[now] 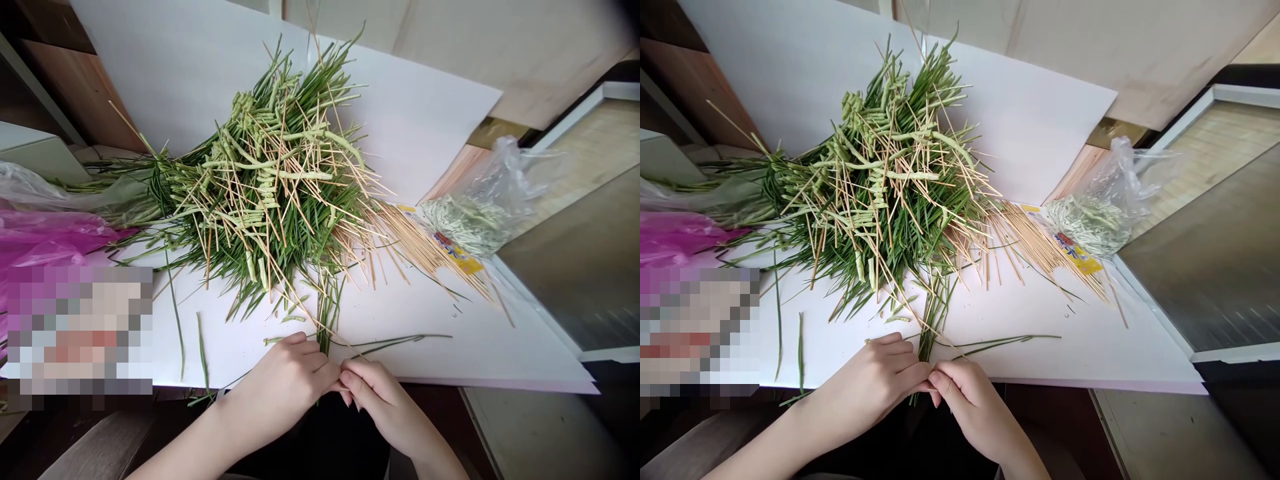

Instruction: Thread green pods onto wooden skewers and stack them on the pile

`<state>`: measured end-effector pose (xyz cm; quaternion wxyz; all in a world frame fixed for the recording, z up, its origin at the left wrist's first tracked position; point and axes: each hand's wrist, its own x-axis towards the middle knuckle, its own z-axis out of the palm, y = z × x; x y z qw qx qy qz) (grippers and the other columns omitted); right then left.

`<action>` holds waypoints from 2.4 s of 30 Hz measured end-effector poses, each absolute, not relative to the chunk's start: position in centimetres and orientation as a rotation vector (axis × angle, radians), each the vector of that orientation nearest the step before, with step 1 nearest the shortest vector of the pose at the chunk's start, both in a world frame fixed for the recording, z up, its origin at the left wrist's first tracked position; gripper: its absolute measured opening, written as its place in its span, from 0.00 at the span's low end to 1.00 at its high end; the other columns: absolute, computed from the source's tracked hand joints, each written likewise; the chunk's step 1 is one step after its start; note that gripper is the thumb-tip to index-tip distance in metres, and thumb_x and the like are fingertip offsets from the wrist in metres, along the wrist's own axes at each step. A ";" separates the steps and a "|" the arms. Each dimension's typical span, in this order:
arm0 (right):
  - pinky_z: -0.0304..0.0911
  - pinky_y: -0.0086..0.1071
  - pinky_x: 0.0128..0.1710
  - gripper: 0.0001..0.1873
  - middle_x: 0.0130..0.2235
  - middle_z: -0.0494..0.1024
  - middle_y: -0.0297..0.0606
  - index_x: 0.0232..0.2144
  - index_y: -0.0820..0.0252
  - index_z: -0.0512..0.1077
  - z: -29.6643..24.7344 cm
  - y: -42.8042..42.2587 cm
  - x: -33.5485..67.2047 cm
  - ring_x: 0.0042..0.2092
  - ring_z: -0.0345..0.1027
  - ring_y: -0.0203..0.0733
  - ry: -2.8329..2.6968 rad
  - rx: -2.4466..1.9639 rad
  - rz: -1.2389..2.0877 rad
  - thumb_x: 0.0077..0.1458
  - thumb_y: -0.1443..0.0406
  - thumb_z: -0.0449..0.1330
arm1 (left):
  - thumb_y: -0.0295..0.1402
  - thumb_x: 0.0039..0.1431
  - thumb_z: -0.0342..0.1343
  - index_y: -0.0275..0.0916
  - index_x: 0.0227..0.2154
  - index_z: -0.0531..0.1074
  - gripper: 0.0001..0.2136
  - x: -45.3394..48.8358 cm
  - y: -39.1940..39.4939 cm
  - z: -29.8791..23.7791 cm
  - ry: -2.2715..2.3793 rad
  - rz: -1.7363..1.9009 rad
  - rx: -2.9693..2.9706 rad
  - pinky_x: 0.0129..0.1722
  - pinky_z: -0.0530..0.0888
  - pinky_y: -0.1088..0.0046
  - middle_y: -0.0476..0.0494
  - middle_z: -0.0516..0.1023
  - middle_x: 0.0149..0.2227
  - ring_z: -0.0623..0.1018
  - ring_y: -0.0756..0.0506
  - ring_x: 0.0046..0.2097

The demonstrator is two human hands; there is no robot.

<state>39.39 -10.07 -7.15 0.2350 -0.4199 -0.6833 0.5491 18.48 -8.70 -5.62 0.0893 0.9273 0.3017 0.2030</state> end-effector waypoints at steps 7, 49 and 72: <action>0.54 0.29 0.36 0.21 0.27 0.67 0.29 0.25 0.57 0.63 -5.5 -11.0 39.9 0.32 0.62 0.38 -2.007 -1.082 1.430 0.72 0.61 0.50 | 0.37 0.74 0.46 0.41 0.36 0.78 0.16 17.8 -9.3 -3.6 0.761 0.535 2.187 0.36 0.67 0.73 0.48 0.76 0.30 0.74 0.47 0.34; 0.63 0.37 0.45 0.10 0.44 0.79 0.33 0.49 0.50 0.72 -7.4 -8.7 43.0 0.45 0.72 0.46 -2.285 -1.304 0.753 0.69 0.68 0.58 | 0.41 0.66 0.57 0.41 0.38 0.77 0.09 12.3 -4.9 -5.1 1.494 0.574 2.142 0.37 0.71 0.72 0.46 0.82 0.37 0.79 0.44 0.38; 0.64 0.45 0.55 0.11 0.50 0.77 0.42 0.47 0.55 0.78 -4.8 -2.8 38.3 0.54 0.67 0.50 -2.310 -1.128 0.255 0.69 0.65 0.55 | 0.44 0.70 0.51 0.42 0.37 0.78 0.14 7.8 -5.4 -1.4 1.489 0.842 2.067 0.32 0.67 0.75 0.49 0.83 0.36 0.75 0.48 0.31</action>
